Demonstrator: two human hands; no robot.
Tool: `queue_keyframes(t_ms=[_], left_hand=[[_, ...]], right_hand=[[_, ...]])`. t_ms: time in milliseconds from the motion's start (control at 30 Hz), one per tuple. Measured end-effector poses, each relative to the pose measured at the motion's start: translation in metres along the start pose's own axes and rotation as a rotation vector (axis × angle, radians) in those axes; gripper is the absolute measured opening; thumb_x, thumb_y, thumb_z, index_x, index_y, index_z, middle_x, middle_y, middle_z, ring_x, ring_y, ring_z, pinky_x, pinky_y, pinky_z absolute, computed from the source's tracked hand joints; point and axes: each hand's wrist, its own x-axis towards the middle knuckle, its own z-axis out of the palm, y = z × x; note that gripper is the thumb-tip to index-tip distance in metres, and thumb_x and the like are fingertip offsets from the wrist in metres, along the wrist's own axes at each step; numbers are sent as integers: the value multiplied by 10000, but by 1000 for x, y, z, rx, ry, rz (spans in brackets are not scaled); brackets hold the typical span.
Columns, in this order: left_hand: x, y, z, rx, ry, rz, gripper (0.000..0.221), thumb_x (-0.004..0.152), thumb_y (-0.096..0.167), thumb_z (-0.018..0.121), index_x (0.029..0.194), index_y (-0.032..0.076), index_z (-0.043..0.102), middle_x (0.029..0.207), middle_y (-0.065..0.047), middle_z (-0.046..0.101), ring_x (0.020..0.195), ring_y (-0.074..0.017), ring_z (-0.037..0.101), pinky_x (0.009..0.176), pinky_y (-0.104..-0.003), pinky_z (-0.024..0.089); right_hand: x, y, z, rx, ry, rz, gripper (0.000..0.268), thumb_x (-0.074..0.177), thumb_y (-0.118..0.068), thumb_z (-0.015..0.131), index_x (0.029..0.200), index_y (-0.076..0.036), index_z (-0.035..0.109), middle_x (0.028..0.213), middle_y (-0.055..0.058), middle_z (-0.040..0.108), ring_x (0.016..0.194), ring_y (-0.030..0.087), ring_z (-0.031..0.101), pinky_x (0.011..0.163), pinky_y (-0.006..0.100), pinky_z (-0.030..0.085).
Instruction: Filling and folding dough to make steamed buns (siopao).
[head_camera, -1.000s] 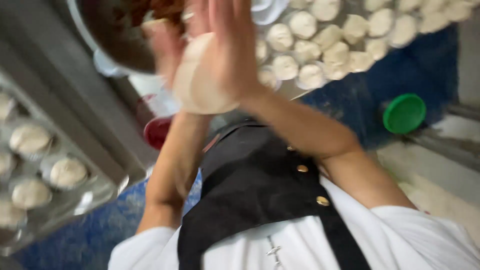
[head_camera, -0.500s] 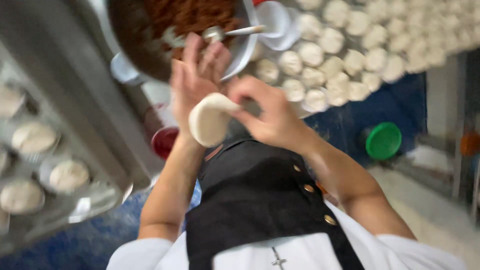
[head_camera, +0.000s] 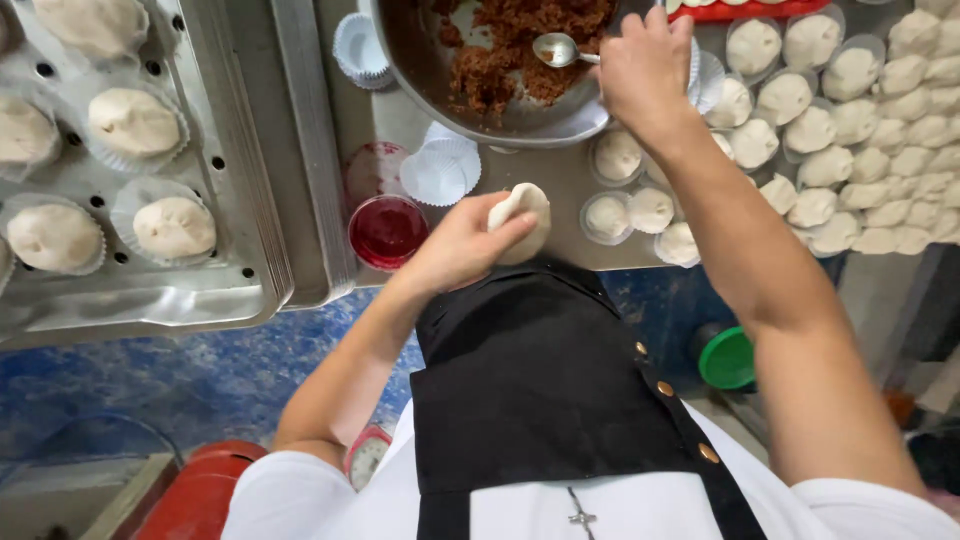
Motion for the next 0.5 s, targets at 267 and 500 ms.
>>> queue_keyframes(t_ms=[267,500], left_hand=[[36,-48,13,-176,27,97,348,966,205,692,1241,-8,689,1065,-41,743,959,-81,659,857,-248,552],[118,-89,23,-287,162,166,283,959,142,736,1190,-20,744,1001,-21,764,880,-74,666,796,-245,561]], right_hand=[[-5,14,-3,126,-195,29,123,988,-210,679,1008,-90,698,875,150,695,798,366,687,641,498,521],[-17,4,15,152,-210,-32,112,972,-138,612,1024,-106,705,782,160,688,661,354,691,548,477,527]])
